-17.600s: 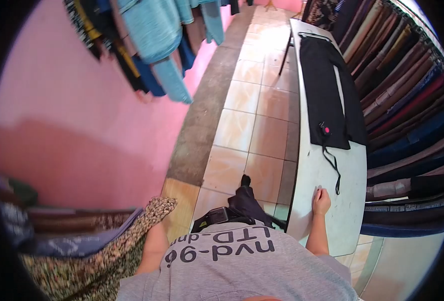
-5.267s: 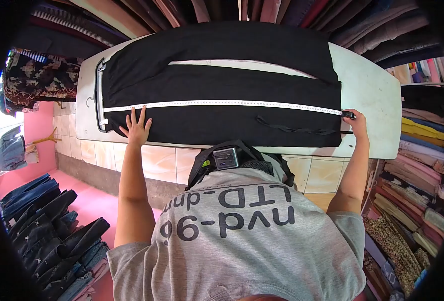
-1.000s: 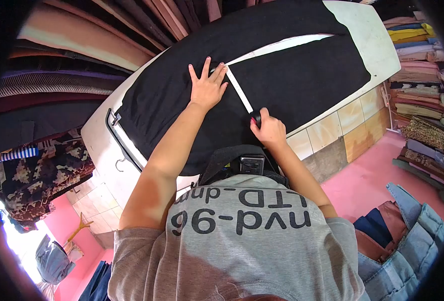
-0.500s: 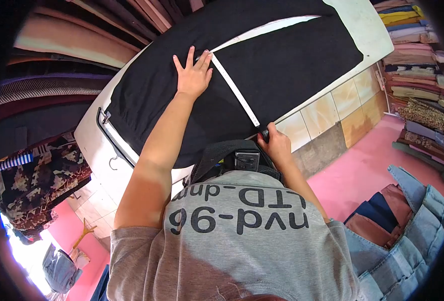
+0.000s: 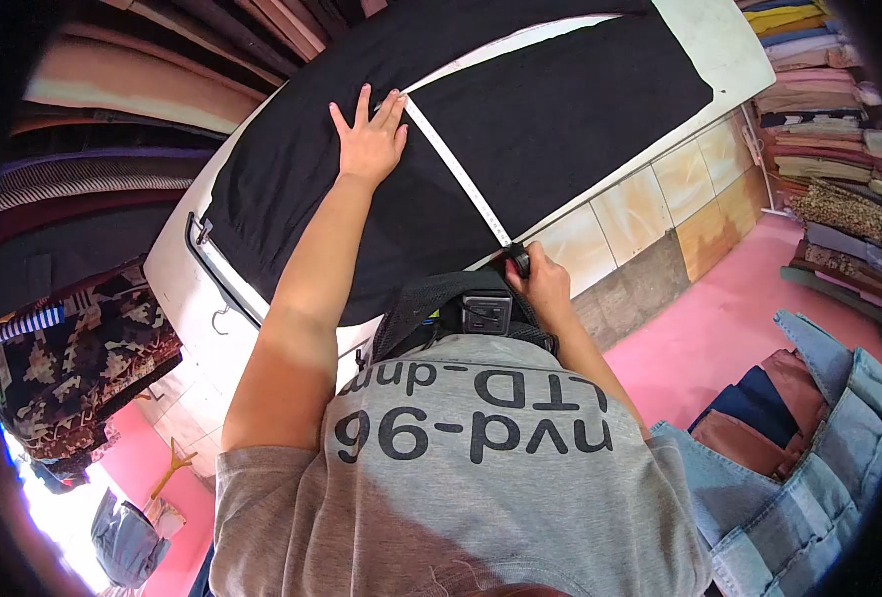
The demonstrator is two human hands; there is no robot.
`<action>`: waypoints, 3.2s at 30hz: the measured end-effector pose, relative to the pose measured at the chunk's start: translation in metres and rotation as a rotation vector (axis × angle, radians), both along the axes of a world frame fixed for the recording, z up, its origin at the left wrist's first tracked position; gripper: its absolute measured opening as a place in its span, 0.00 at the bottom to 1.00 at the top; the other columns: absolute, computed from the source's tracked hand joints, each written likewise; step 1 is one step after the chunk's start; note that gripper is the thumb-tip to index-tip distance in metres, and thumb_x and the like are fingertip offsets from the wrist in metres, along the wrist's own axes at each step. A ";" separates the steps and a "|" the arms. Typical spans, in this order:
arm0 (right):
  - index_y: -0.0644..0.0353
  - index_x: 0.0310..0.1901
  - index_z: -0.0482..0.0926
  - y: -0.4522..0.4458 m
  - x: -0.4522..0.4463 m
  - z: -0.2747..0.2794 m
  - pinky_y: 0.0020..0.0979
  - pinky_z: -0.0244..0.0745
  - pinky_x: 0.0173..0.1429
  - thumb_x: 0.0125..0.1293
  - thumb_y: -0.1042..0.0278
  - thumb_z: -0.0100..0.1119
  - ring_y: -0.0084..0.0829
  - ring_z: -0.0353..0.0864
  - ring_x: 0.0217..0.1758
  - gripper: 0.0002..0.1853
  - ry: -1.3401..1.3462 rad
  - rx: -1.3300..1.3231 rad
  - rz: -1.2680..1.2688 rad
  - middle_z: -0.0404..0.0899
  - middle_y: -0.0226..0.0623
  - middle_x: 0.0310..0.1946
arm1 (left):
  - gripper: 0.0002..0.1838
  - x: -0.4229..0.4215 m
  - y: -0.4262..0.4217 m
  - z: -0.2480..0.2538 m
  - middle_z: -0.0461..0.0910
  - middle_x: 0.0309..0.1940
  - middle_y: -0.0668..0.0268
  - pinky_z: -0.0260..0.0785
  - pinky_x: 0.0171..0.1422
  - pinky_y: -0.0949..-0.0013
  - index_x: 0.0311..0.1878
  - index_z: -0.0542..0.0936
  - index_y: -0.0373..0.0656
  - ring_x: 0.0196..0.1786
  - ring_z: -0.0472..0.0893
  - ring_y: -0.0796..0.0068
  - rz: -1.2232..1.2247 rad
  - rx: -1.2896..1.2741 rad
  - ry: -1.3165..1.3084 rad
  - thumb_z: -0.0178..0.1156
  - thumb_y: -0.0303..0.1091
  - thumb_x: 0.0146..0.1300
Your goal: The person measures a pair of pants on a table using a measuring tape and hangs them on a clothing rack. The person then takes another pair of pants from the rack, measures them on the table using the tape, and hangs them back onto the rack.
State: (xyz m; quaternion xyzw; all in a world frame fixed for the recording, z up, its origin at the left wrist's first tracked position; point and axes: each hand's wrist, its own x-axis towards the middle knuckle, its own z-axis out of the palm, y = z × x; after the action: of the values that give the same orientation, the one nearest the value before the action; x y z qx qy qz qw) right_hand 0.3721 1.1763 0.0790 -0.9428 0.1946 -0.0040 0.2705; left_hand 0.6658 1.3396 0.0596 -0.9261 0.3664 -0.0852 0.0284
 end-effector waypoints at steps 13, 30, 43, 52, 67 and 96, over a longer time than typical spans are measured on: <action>0.58 0.39 0.68 -0.006 0.001 -0.002 0.44 0.75 0.30 0.57 0.59 0.65 0.50 0.80 0.27 0.18 -0.025 0.089 0.013 0.79 0.48 0.23 | 0.30 0.001 0.003 -0.002 0.66 0.66 0.78 0.37 0.72 0.32 0.70 0.61 0.57 0.75 0.52 0.65 0.030 -0.120 0.075 0.53 0.48 0.65; 0.61 0.38 0.72 -0.144 0.022 0.021 0.41 0.73 0.34 0.57 0.62 0.64 0.48 0.80 0.28 0.14 -0.173 0.140 -0.393 0.78 0.50 0.24 | 0.27 -0.004 0.002 0.016 0.63 0.69 0.75 0.41 0.74 0.42 0.66 0.68 0.54 0.74 0.53 0.61 0.022 -0.220 0.175 0.57 0.38 0.61; 0.66 0.40 0.76 -0.451 0.082 0.008 0.28 0.74 0.31 0.60 0.61 0.60 0.28 0.78 0.26 0.16 -0.438 0.419 -0.603 0.79 0.39 0.28 | 0.32 -0.071 -0.140 0.015 0.48 0.74 0.59 0.34 0.71 0.31 0.70 0.62 0.56 0.76 0.45 0.50 0.329 -0.152 0.197 0.56 0.44 0.62; 0.65 0.42 0.75 -0.529 0.110 -0.006 0.36 0.74 0.44 0.56 0.60 0.63 0.37 0.81 0.39 0.18 -0.083 0.457 -0.073 0.80 0.47 0.35 | 0.32 -0.102 -0.198 0.014 0.45 0.75 0.56 0.37 0.74 0.39 0.70 0.62 0.58 0.76 0.45 0.53 0.328 -0.072 0.334 0.57 0.43 0.62; 0.62 0.36 0.71 -0.495 0.128 -0.009 0.34 0.74 0.30 0.58 0.61 0.64 0.34 0.82 0.23 0.15 -0.145 0.464 -0.257 0.79 0.40 0.19 | 0.30 0.005 -0.454 0.035 0.54 0.72 0.60 0.44 0.74 0.46 0.68 0.63 0.45 0.75 0.52 0.58 -0.485 -0.245 0.385 0.55 0.33 0.62; 0.62 0.34 0.66 -0.470 0.211 0.031 0.44 0.74 0.31 0.59 0.62 0.62 0.50 0.80 0.27 0.15 -0.086 0.023 -0.175 0.78 0.48 0.23 | 0.05 0.063 -0.537 0.041 0.81 0.29 0.64 0.71 0.39 0.62 0.34 0.84 0.49 0.34 0.78 0.63 0.090 -0.642 0.485 0.64 0.37 0.56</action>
State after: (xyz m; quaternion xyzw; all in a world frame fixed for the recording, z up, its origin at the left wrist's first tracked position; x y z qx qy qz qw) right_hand 0.5831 0.7059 0.1096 -0.9180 0.2644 -0.0659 0.2882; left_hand 0.7286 0.8027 0.1004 -0.8961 0.2765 0.0270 -0.3461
